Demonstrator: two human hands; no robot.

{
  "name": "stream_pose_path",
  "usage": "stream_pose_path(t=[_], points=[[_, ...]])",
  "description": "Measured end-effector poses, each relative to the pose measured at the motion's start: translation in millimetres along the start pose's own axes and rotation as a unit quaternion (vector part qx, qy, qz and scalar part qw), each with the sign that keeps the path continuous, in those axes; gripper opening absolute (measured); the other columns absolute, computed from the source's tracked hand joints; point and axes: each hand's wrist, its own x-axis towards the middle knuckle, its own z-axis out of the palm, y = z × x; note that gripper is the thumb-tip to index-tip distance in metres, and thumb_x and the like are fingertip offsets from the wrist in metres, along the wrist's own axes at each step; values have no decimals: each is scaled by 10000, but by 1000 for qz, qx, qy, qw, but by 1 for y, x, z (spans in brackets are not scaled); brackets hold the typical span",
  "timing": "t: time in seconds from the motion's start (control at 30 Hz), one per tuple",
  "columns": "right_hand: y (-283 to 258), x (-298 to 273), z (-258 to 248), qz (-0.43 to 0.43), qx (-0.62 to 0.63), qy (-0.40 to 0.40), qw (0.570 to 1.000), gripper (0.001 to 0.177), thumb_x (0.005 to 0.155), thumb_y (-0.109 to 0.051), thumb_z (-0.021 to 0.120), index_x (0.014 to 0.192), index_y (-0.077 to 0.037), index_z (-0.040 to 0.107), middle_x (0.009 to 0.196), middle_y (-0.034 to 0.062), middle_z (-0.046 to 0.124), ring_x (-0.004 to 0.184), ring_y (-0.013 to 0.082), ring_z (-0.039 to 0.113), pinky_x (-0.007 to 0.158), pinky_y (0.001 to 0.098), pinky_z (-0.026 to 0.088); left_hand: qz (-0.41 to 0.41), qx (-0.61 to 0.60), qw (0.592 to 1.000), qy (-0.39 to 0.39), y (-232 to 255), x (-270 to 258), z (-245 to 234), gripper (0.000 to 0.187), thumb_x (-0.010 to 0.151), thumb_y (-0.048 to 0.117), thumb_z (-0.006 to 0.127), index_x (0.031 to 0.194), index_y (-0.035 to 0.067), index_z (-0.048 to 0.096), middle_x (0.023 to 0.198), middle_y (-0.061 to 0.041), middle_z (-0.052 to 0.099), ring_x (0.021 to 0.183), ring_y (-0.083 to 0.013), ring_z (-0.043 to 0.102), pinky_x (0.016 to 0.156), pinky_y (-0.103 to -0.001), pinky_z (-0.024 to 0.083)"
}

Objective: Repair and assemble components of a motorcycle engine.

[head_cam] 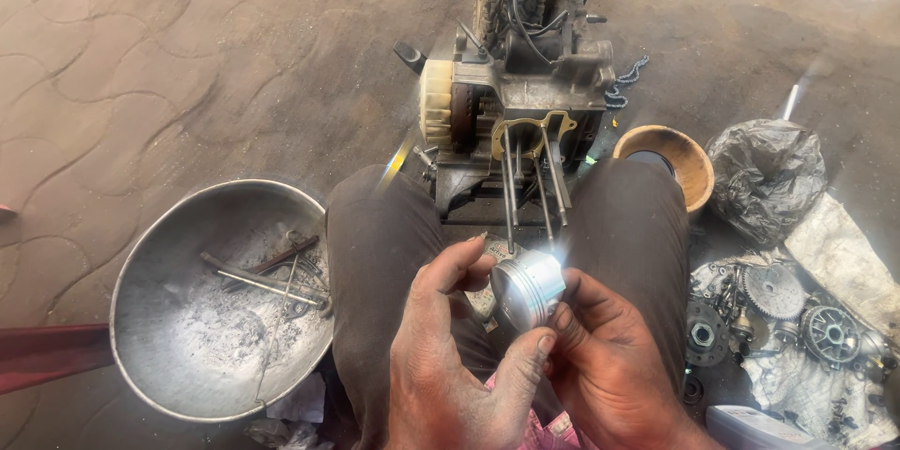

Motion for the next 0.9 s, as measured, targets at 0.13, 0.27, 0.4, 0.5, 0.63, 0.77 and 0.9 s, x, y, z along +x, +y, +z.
stream_pose_path(t=[0.13,0.27,0.4,0.5,0.63,0.77,0.9], points=[[0,0,3,6,-6,5,1000,196,990,-88,581,1159,-48,670,897,73,671,756,135,611,677,299,538,20,7,1000,4,-3,-2,0,795,722,107,886,1396,-22,485,1208,-188,664,1168,-281,700,966,-407,589],[1,0,0,6,-5,-1,1000,186,995,-88,584,1154,-43,669,879,74,669,742,133,603,661,293,525,22,19,1000,0,-5,-2,-2,817,714,108,892,1405,-10,472,1192,-178,671,1142,-270,706,911,-393,591],[1,2,-3,21,4,-7,1000,170,1002,-97,587,1145,-44,661,869,70,663,730,128,591,649,288,511,36,22,999,-3,-6,-3,-2,819,734,109,886,1419,-4,452,1206,-179,667,1161,-271,702,899,-390,589],[-1,2,2,35,15,-14,999,182,997,-107,584,1148,-43,661,872,62,661,712,123,581,632,282,503,45,20,999,-1,-8,-3,-1,812,738,100,884,1417,-2,452,1207,-181,663,1161,-273,702,896,-388,593],[-3,2,6,56,26,-25,998,225,985,-126,577,1175,-36,656,892,60,669,693,110,581,611,264,503,56,19,998,5,-10,-4,1,815,723,82,897,1409,4,464,1213,-186,662,1152,-271,708,878,-373,603],[-2,3,1,61,42,-32,997,224,1004,-140,578,1187,-26,637,906,64,667,718,115,600,635,269,518,70,2,998,11,-9,-3,3,795,722,55,894,1397,5,476,1214,-187,661,1165,-274,716,912,-373,619],[-3,2,4,62,40,-17,997,243,976,-142,584,1186,-37,648,933,60,687,723,111,617,611,261,520,66,-10,998,5,-9,-2,5,795,729,37,890,1402,-8,469,1228,-198,650,1193,-291,707,953,-379,636]])
